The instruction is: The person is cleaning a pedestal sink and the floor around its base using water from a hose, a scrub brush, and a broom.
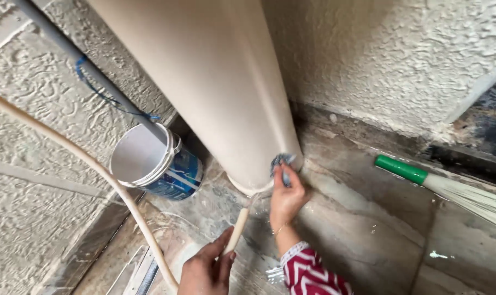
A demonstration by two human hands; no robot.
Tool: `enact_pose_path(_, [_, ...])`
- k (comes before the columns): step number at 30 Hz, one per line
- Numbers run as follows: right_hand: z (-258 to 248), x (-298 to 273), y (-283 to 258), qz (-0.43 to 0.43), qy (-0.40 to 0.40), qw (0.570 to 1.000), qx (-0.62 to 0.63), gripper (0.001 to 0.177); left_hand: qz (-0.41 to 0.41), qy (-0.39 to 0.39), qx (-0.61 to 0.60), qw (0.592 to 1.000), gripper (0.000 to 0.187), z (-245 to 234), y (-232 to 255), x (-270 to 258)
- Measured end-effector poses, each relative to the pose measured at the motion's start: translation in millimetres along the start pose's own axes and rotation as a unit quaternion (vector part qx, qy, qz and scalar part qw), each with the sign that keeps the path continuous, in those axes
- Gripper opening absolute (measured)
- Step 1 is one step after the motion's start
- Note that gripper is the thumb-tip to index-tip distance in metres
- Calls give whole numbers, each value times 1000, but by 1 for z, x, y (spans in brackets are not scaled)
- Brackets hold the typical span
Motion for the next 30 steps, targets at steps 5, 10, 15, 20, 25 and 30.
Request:
enact_pose_path(5, [-5,1,16,-142,-6,983,-118,17,-26,3,-26,999,54,-2,-4,-2])
enact_pose_path(10, [-9,23,-32,-151,-21,978,-143,22,46,23,-57,997,54,1,6,-3])
enact_pose_path(15, [-11,19,5,-240,-37,957,-161,25,-72,-29,-20,997,53,3,-9,7])
enact_pose_path(20, [-9,36,-30,-221,-58,953,-198,24,89,29,-64,994,58,38,-59,16])
enact_pose_path(25, [-11,9,-15,-277,-48,940,-192,23,10,-3,-64,998,59,35,-59,13])
enact_pose_path(30, [-15,-21,30,-228,-65,949,-205,19,60,29,-87,994,56,31,-39,9])
Point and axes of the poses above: each hand's wrist, its own x-axis towards the middle knuckle, its own z-axis out of the palm, y = z × x, the point moved 4 cm from there along x, towards the middle knuckle, and after that the axes turned 4 degrees about z, right-handed, at the moved point
